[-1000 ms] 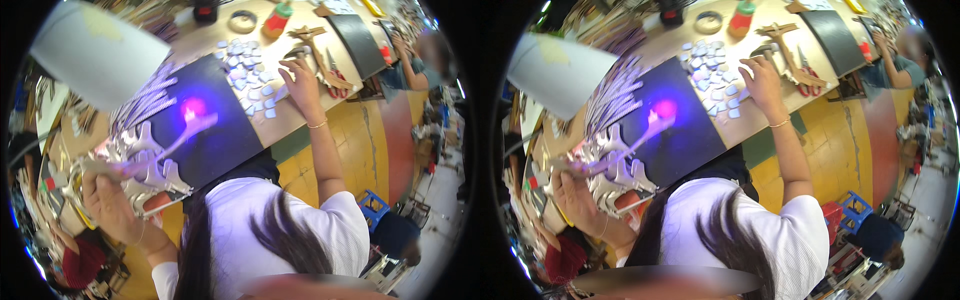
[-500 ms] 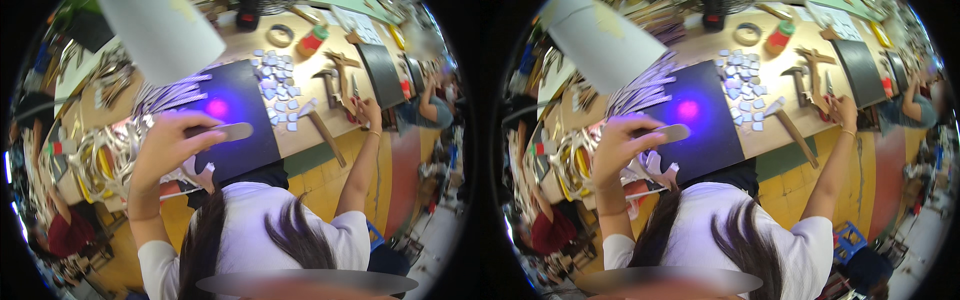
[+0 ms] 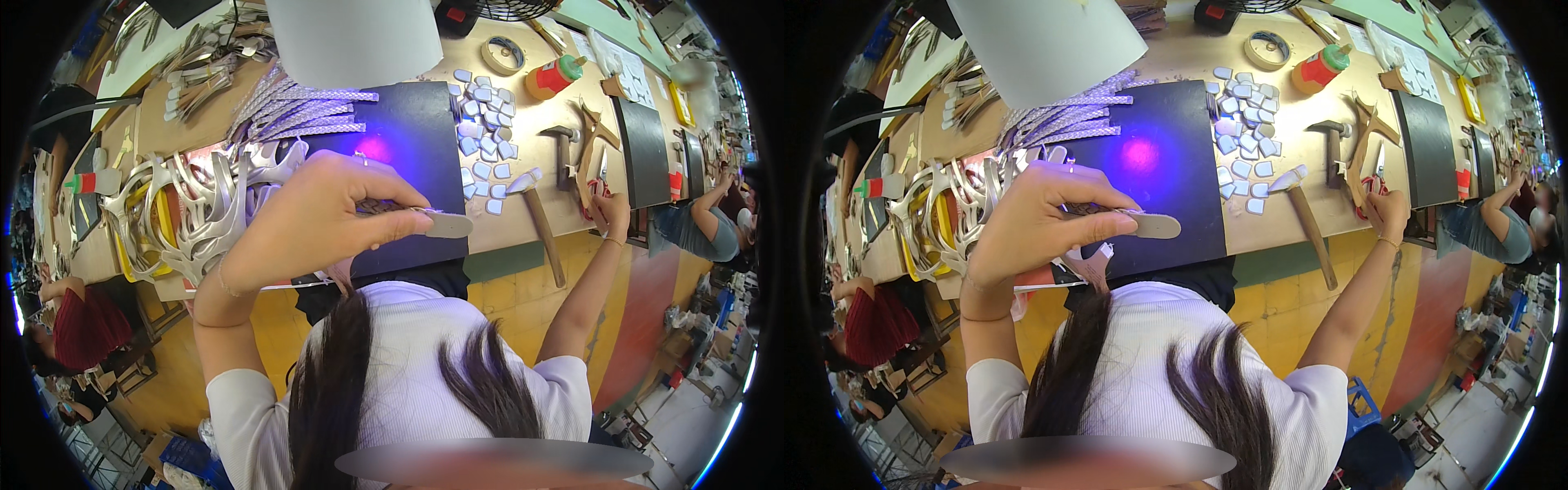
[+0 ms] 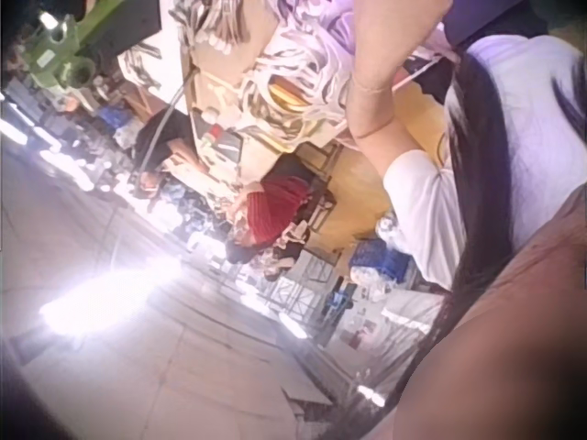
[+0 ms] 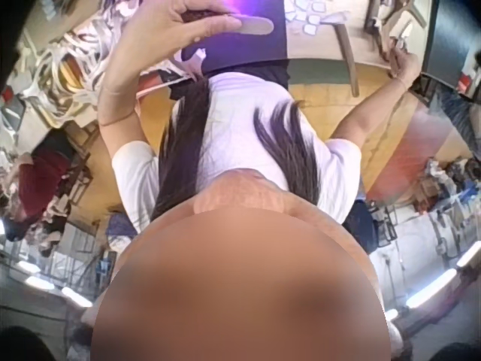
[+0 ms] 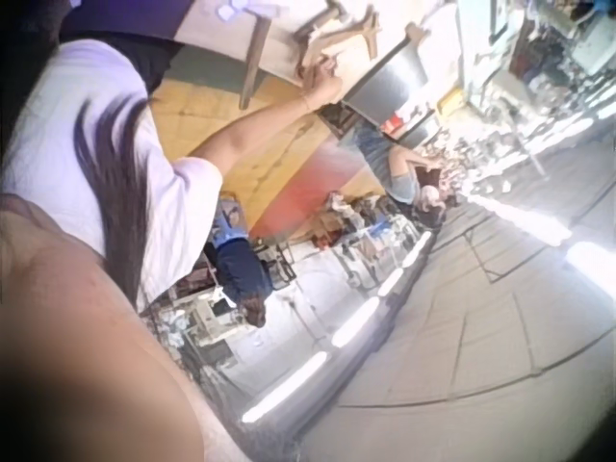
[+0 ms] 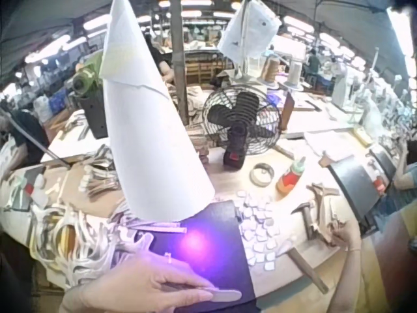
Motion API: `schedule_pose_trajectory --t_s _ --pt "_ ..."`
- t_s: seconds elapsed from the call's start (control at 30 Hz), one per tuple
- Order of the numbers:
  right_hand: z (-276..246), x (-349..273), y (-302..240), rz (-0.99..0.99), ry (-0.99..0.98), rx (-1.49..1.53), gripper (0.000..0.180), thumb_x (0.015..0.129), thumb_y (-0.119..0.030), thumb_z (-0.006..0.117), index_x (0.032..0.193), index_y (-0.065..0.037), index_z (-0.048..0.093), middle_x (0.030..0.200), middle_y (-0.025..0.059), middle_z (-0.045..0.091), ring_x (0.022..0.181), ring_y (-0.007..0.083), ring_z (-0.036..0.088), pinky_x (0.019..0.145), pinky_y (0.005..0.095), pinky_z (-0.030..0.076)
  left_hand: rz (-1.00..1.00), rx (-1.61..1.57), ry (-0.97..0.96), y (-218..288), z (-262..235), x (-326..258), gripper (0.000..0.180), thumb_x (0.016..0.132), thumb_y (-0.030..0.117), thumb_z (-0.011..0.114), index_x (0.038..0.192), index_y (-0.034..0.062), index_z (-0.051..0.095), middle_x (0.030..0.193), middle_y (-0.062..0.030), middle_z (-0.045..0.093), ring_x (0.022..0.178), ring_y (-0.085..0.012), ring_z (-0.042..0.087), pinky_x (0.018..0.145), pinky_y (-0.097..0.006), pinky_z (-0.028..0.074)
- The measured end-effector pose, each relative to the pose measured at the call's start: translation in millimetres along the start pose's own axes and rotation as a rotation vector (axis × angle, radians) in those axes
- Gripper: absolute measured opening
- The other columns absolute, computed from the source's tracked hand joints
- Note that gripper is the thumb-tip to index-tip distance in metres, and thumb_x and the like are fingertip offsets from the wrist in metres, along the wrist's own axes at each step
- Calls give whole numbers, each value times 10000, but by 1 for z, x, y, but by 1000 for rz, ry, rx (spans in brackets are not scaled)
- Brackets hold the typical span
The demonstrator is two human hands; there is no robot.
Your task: The person assembles a decorative item by attaching small white pieces to a braided cord using a hammer and UV light. They repeatedly pick up pieces, position them on the cord, and tap them into place with a hammer. The person also uses scissors to trim excess material from the cord.
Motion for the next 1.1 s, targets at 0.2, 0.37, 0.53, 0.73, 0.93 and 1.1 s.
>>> schedule_pose_trajectory --t_s 0.2,0.37,0.53,0.73,0.93,1.1 --pt "2 -18 -5 78 283 63 402 727 -332 774 899 21 690 871 199 712 859 376 700 792 436 538 118 50 -6 2 2 -4 159 847 113 749 956 -2 762 736 -63 678 630 -118 612 571 -272 464" --pt "7 -4 9 196 695 388 543 740 -380 825 1042 24 623 1047 203 699 937 339 698 867 417 536 210 66 1 1 4 -6 127 838 73 748 923 -19 764 745 -73 692 628 -121 637 560 -260 480" --pt "-24 17 12 336 1154 722 710 718 -483 880 1057 43 546 948 137 672 875 311 695 719 358 566 244 92 -4 3 3 -9 120 842 77 753 908 -22 766 754 -83 706 629 -124 647 565 -262 487" --pt "-90 -52 -52 -533 167 1709 658 937 -635 568 1187 -28 528 903 30 557 731 116 507 607 226 425 363 172 27 0 3 -5 140 821 108 791 885 -14 767 751 -80 706 590 -134 633 542 -263 482" --pt "-82 -236 -165 -511 -1135 1071 812 739 -730 724 1157 -37 652 1061 46 633 766 79 566 700 230 476 280 110 11 0 -2 -6 125 797 82 815 854 -13 757 774 -82 700 600 -139 669 550 -249 507" --pt "-91 -256 -200 -831 -1246 952 936 546 -776 774 1009 27 643 861 72 533 712 180 533 633 295 432 159 138 -50 1 -9 -11 198 838 223 774 903 37 754 835 -91 683 794 -275 642 707 -379 500"
Point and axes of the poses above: each hand's wrist, its own x-axis towards the middle knuckle, its own z-axis out of the palm, y = z × x, the point moved 1 cm from there along x, towards the middle knuckle
